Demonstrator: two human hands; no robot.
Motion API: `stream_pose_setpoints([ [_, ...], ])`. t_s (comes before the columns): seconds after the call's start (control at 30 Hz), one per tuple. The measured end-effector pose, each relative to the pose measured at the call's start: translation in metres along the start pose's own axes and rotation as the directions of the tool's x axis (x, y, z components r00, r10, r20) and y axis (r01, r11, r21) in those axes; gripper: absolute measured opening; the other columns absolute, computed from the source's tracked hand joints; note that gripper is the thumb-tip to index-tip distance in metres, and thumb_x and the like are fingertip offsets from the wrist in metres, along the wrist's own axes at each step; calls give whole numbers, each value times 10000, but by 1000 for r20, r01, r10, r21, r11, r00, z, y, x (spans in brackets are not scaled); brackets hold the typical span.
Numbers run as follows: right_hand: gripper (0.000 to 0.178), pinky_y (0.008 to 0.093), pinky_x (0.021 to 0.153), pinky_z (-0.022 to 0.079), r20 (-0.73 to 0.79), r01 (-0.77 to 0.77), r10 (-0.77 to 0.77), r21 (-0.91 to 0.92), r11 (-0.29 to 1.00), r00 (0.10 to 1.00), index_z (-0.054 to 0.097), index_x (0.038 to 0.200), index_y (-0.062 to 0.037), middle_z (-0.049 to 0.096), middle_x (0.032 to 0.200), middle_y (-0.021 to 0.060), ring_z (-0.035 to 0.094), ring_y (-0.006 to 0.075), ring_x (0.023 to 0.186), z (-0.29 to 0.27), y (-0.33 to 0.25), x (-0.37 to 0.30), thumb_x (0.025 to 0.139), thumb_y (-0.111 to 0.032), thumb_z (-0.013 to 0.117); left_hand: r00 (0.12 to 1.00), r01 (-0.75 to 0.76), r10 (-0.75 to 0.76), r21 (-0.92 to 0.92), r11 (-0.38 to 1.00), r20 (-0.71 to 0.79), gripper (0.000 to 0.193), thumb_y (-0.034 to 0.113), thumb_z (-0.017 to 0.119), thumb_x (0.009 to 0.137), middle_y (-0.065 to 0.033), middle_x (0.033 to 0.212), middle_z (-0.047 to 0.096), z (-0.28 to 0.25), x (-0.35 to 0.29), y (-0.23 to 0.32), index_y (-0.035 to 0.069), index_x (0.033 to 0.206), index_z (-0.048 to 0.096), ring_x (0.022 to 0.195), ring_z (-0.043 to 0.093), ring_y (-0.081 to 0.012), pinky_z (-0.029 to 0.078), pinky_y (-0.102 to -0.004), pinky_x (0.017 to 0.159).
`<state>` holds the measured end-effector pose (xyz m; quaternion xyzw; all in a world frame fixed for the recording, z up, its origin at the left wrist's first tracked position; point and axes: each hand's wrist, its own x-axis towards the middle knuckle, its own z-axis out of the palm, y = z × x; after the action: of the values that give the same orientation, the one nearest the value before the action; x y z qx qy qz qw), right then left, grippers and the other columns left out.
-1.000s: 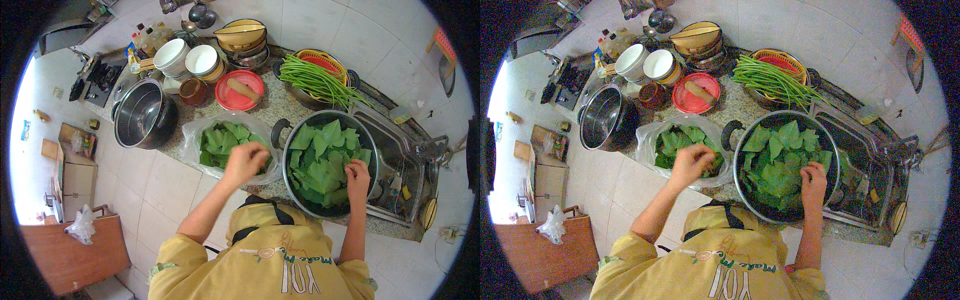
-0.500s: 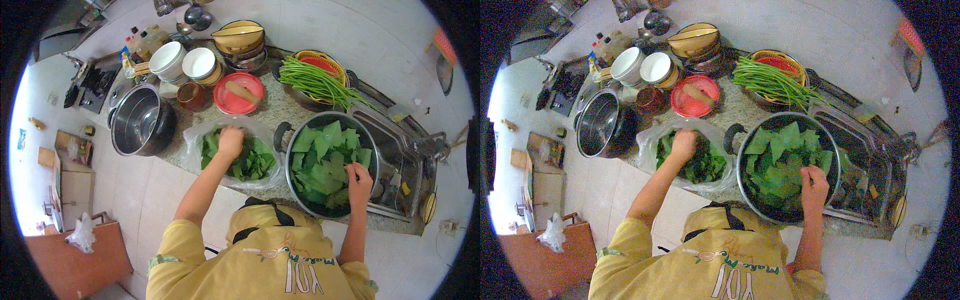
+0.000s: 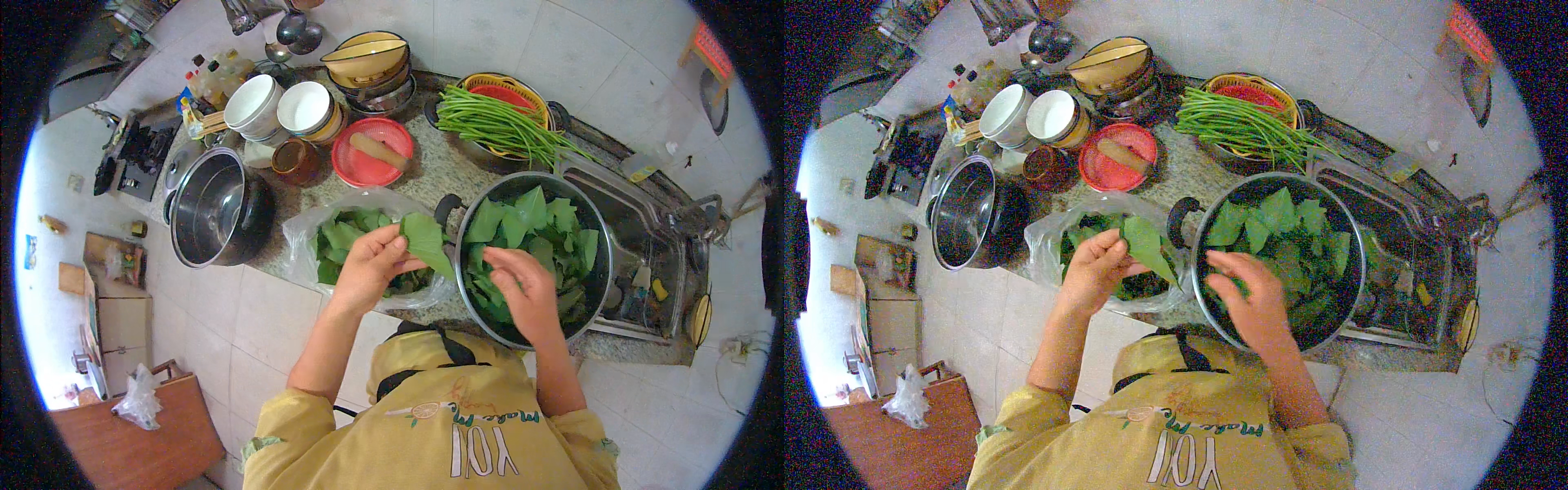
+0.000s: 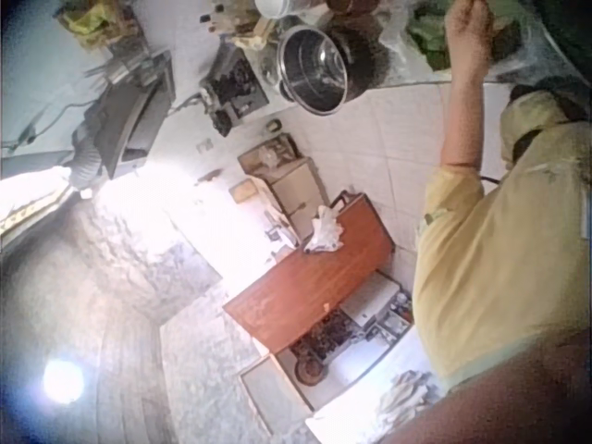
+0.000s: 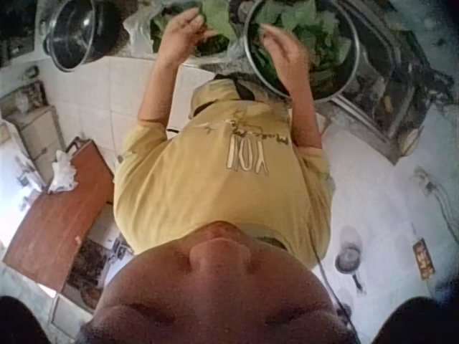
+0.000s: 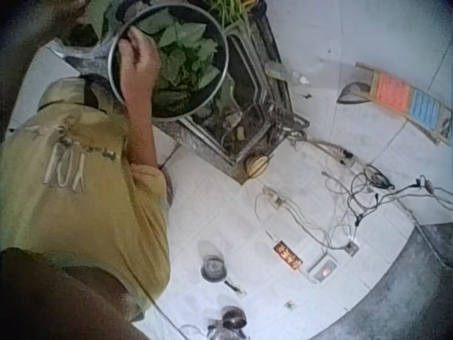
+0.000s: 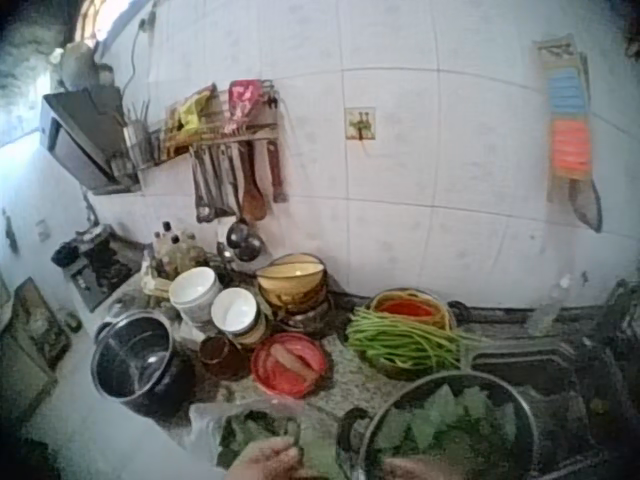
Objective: The person stands at a kitchen counter and prepares green leafy vegetables by hand. They pick up stems, remove the leaves, and place the leaves into a metal bowl while discarding the stems into the sink. The process is repeated for multiple stems throughout the clip.
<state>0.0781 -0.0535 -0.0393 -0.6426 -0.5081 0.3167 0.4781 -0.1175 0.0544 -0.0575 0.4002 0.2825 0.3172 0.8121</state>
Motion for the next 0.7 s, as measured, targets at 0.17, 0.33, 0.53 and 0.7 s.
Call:
stream_pose_setpoints([
  [0.17,203,277,727,453,-4,78,-79,192,978,997,599,945,12,607,909,119,587,194,805,12,-12,7,768,-85,586,996,-1,6,-60,998,90,259,134,412,903,-92,1003,578,27,-6,-6,-26,1089,494,898,575,-176,477,-308,780],
  [0.33,149,253,693,451,-37,-31,42,261,965,998,610,887,27,602,843,90,576,157,749,3,-19,2,781,-73,576,999,4,-7,69,998,43,252,125,431,889,-84,964,584,49,-8,-7,-20,1085,492,851,584,-164,516,-301,686],
  [0.53,115,223,639,439,8,-186,202,425,886,979,610,823,45,590,787,63,552,116,718,-13,-23,-5,780,-56,575,999,-16,12,103,995,42,252,81,439,885,-91,933,583,65,-12,-6,-40,1105,450,822,577,-138,522,-276,682],
  [0.7,106,210,611,429,-41,-120,153,434,893,987,610,812,44,580,770,54,539,106,692,-17,-23,-10,776,-50,577,994,-107,97,214,971,58,250,79,454,879,-87,901,588,75,-11,-4,-40,1099,453,794,578,-130,516,-267,655],
])
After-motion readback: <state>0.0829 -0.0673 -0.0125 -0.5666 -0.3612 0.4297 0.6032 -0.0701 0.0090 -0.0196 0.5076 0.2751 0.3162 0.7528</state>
